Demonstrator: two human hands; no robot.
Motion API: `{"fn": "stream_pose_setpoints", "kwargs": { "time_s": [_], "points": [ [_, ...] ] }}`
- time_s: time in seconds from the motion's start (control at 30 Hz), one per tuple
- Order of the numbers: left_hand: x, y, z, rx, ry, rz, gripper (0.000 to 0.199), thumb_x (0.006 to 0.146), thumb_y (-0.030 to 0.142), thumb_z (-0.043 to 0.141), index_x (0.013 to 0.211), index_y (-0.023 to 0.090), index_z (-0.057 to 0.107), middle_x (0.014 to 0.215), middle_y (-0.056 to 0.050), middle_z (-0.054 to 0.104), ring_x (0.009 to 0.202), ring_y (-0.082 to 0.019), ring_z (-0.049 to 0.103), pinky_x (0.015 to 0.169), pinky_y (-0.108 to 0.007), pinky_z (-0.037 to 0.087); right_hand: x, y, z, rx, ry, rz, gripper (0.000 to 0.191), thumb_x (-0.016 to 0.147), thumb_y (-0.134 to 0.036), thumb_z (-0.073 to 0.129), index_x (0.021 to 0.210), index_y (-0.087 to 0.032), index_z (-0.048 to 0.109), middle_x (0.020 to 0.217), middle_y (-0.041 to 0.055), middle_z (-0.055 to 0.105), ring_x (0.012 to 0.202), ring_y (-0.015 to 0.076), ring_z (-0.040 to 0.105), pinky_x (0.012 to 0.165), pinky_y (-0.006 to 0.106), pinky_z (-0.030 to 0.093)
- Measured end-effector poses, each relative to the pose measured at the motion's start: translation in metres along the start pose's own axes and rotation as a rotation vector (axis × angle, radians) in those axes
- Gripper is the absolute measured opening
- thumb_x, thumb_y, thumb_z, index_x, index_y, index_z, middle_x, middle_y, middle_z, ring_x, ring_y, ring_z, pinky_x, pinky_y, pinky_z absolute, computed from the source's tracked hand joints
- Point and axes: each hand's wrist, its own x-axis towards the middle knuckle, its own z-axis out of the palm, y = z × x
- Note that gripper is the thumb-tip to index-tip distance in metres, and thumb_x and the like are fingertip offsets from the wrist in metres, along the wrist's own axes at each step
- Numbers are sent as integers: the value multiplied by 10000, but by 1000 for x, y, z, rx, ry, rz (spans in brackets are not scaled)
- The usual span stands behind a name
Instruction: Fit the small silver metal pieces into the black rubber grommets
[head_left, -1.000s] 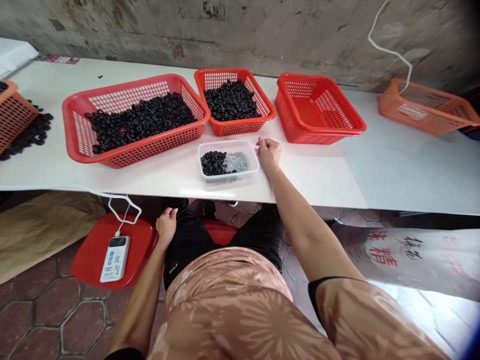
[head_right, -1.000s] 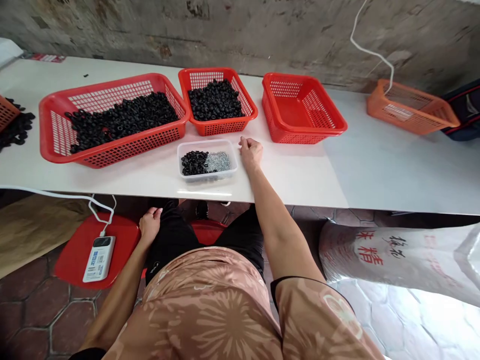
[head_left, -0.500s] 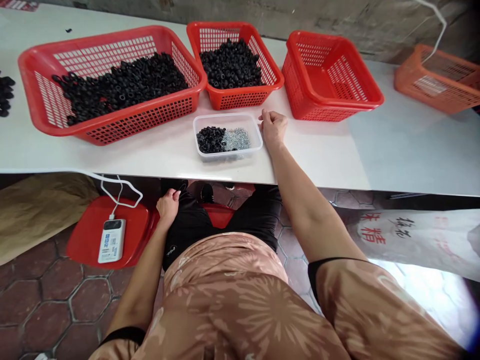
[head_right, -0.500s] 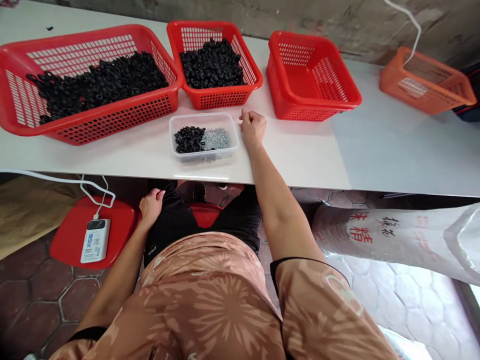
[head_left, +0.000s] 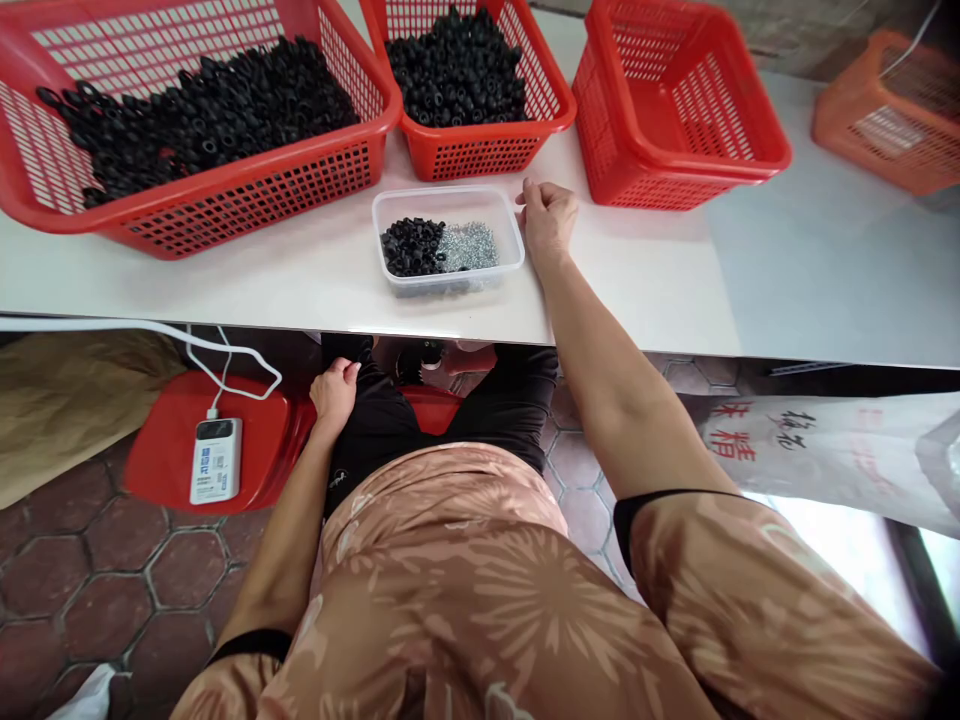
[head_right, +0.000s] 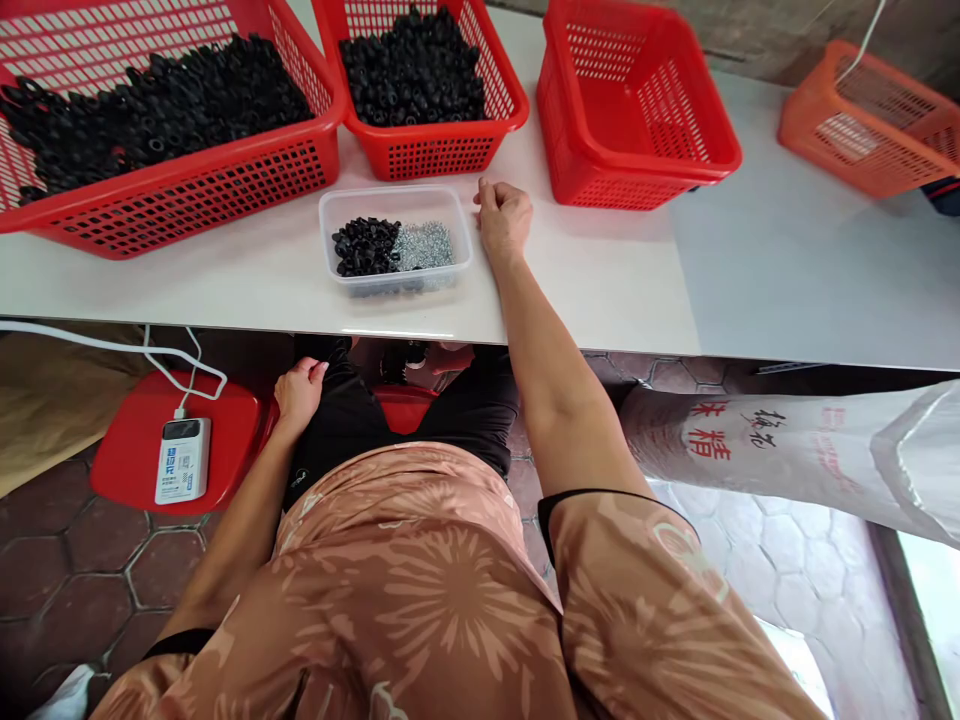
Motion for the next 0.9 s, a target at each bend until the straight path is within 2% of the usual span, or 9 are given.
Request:
{"fn": "stream_pose_setpoints", "kwargs": {
  "time_s": [0.23,0.47,0.63,0.83,0.9],
  "points": [
    [3,-4,1,41,-24,-2,406,1031,462,398,1193,219,680,1063,-164,760,945,-321,694,751,-345,434,-4,-7,-1,5,-6,-21,537,1017,-591,438,775,-153,634,660,-37,505,632,95,598,664,259,483],
    [7,-1,8,65,-49,1,448,1040,494,351,1204,222,666,1048,-158,761,944,-316,705,746,-341,440,-16,-44,-9,-10,-28,75,513,1008,-570,488,749,-157,648,593,-39,497,544,90,539,593,236,434],
    [12,1,8,98,-79,27,440,1043,472,360,1183,209,683,1002,-148,770,895,-297,717,737,-327,456,-23,-67,-13,-47,-78,166,454,967,-534,546,744,-159,672,550,-31,529,538,118,527,589,258,412],
    [22,8,13,125,-81,37,423,1044,415,381,1201,195,705,1017,-144,778,891,-275,731,747,-318,489,-26,-71,-16,-54,-128,209,497,917,-601,523,771,-163,706,571,1,595,555,148,535,583,271,399],
    [27,9,15,136,-79,23,437,1040,389,382,1098,148,742,980,-166,777,885,-277,736,755,-320,501,-26,-72,-17,-64,-152,223,499,904,-607,522,773,-163,710,576,8,604,557,152,532,575,270,389]
  ]
}}
